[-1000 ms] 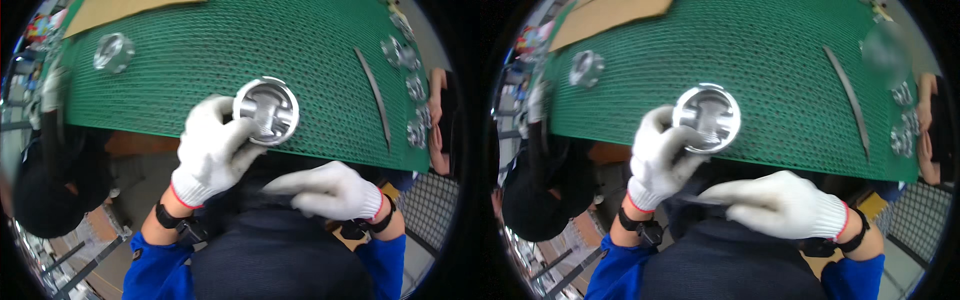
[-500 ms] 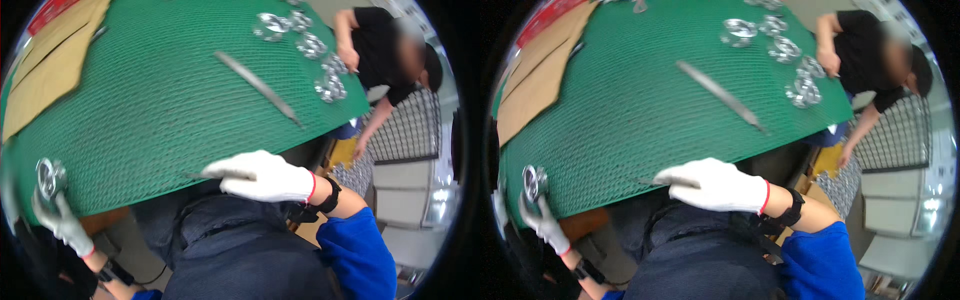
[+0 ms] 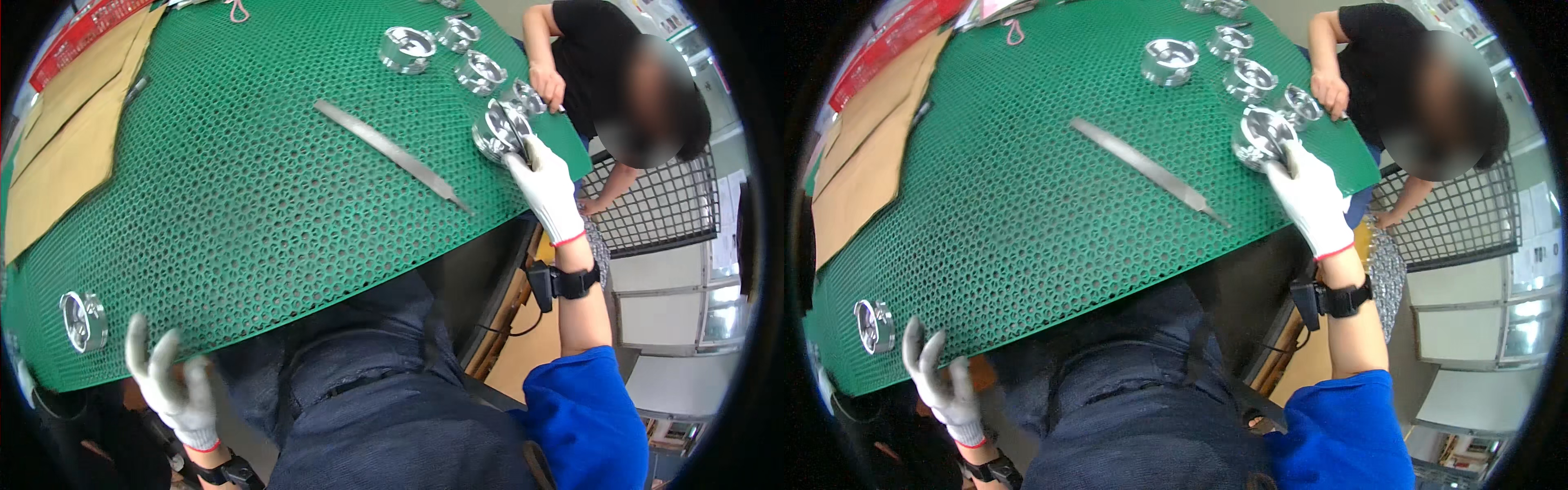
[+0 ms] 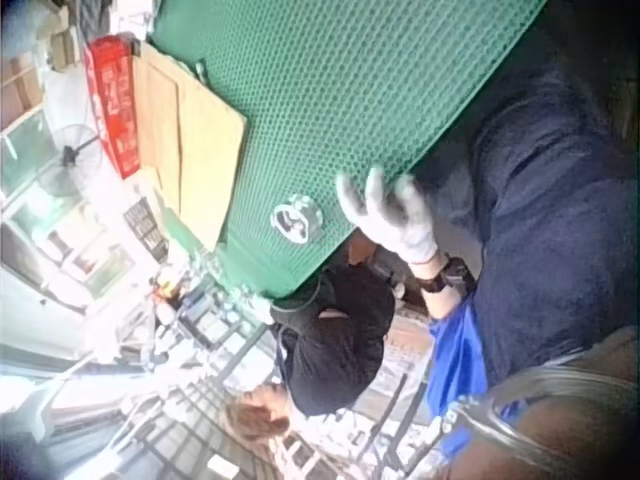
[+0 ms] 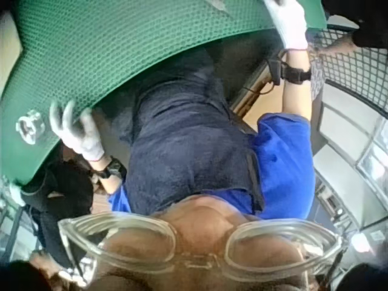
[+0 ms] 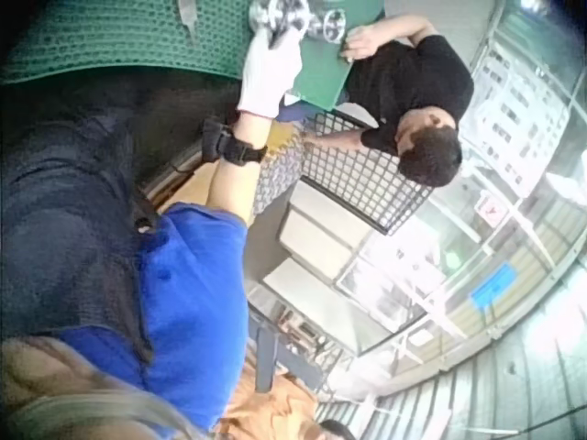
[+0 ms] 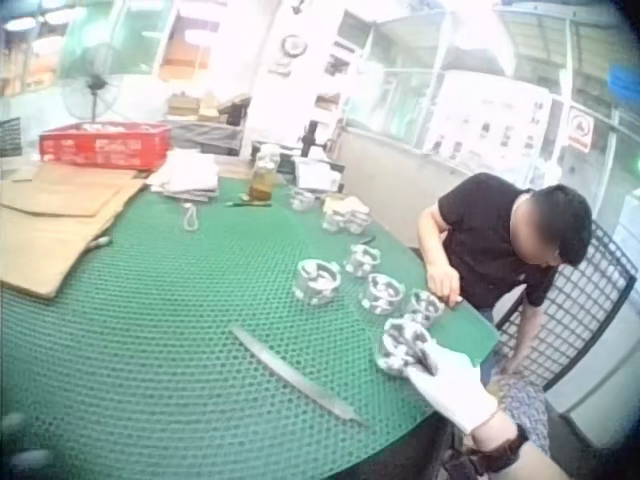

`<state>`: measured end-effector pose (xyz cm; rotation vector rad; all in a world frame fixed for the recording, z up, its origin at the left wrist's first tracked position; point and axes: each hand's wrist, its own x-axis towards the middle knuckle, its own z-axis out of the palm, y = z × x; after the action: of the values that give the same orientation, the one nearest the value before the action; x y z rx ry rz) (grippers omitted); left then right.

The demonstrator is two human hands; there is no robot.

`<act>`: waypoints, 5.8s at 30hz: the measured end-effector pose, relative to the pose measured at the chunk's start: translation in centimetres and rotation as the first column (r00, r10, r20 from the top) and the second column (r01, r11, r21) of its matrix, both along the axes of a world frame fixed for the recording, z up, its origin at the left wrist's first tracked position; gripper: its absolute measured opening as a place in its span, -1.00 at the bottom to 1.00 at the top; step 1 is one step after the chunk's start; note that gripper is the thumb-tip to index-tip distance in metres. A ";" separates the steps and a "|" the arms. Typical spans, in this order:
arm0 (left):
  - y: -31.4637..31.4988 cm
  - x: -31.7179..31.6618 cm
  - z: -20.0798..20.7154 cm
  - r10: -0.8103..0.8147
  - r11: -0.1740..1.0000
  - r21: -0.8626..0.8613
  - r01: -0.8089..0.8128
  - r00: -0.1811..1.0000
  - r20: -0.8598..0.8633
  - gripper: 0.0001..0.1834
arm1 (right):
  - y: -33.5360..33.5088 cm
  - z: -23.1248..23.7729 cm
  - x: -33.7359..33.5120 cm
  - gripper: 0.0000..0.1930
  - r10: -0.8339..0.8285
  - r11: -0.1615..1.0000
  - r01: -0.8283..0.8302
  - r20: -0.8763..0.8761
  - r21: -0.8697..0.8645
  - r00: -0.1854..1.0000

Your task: Inspecting metal engine pistons and checking grooves using a small probe tool.

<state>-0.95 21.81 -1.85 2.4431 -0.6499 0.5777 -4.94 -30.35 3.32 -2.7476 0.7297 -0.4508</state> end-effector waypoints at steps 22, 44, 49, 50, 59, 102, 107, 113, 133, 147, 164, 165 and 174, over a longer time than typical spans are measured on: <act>-4.9 1.8 1.0 -0.204 0.963 -0.222 0.155 0.955 -0.216 -0.60 | 18.7 3.7 6.0 -0.67 0.869 0.432 -0.900 -0.243 -0.056 0.432; -4.4 1.6 1.8 -0.177 0.984 -0.067 0.165 0.954 -0.241 -0.53 | 20.7 3.0 2.0 -0.57 0.883 0.023 -0.276 0.110 0.961 0.456; -5.1 2.9 3.0 -0.083 0.988 0.134 0.078 0.996 0.029 -0.39 | 18.6 5.5 3.0 -0.59 0.652 0.239 -0.184 -0.018 0.953 0.758; -5.6 2.9 2.9 -0.118 0.991 0.077 0.112 0.990 0.081 -0.37 | 18.4 5.6 3.0 -0.59 0.656 0.244 -0.189 -0.018 0.951 0.754; -5.0 2.1 1.6 -0.182 0.970 -0.200 0.139 0.960 -0.213 -0.62 | 19.0 3.7 6.3 -0.71 0.855 0.508 -0.860 -0.154 0.048 0.496; 3.6 2.4 1.2 0.238 0.967 0.065 -0.245 0.966 0.100 -0.53 | 3.2 -0.1 19.2 -0.60 0.268 0.908 -0.251 -0.006 0.337 0.963; -0.4 0.6 1.1 0.062 0.997 -0.041 -0.061 0.998 0.028 -0.47 | 15.5 5.0 13.0 -0.52 0.637 0.624 -0.559 0.059 0.546 0.769; -4.6 0.5 -0.9 -0.126 0.989 -0.084 0.120 0.990 -0.070 -0.15 | 24.6 0.4 7.4 -0.56 0.938 0.292 -0.692 -0.055 0.660 0.342; -4.2 0.9 0.9 -0.115 0.987 -0.129 0.097 0.984 -0.139 -0.66 | 20.4 2.3 6.4 -0.68 0.883 0.454 -0.890 -0.156 0.049 0.442; -4.7 0.8 0.6 -0.061 0.991 -0.125 0.041 0.986 -0.157 -0.63 | 19.9 2.7 4.2 -0.67 0.889 0.458 -0.859 -0.138 0.231 0.437; -3.1 1.8 3.5 -0.128 0.988 0.050 0.149 0.948 -0.291 -0.49 | 19.2 3.0 3.5 -0.50 0.783 0.065 -0.075 -0.005 0.995 0.623; -3.3 2.6 3.3 -0.114 0.992 0.016 0.123 0.959 -0.259 -0.41 | 18.4 3.4 3.5 -0.51 0.717 0.096 -0.102 0.003 0.990 0.697; -5.4 3.7 1.6 -0.191 0.965 -0.223 0.136 0.950 -0.245 -0.44 | 17.5 6.2 3.7 -0.60 0.637 0.432 -0.114 -0.214 0.895 0.741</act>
<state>2.72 16.43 -0.25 2.1961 -0.6405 0.2309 -1.23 -12.89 9.52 -1.9049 0.2142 0.6826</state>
